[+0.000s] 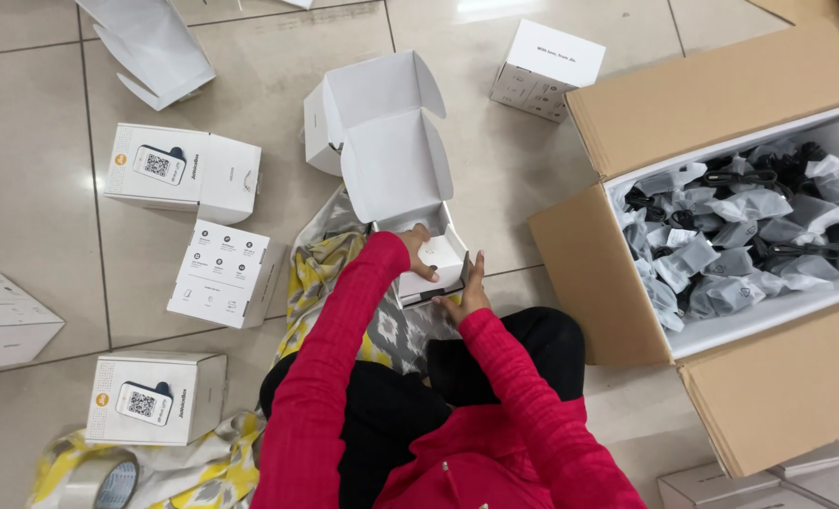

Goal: The person is unpacking electronic components from a large shipping box and placing them into individual retail boxes while organizing items on the floor.

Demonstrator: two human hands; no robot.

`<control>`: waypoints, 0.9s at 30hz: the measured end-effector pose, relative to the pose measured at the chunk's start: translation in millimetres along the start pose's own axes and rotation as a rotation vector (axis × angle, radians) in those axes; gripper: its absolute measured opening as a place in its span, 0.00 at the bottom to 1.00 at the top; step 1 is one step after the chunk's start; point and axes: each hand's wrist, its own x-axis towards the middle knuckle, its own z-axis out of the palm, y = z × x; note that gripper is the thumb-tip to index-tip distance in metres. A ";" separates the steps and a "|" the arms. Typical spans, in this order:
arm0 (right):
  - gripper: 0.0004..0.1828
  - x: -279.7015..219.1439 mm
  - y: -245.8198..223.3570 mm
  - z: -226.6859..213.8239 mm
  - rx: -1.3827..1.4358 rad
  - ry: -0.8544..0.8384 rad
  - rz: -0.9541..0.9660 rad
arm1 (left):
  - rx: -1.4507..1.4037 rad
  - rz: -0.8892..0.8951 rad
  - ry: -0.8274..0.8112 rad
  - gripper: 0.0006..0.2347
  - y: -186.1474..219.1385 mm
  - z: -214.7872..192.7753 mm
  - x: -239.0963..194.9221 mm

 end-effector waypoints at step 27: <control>0.83 6.6 -10.1 -14.1 -0.233 -0.102 0.222 | 0.270 -0.042 0.454 0.50 26.3 42.7 -12.1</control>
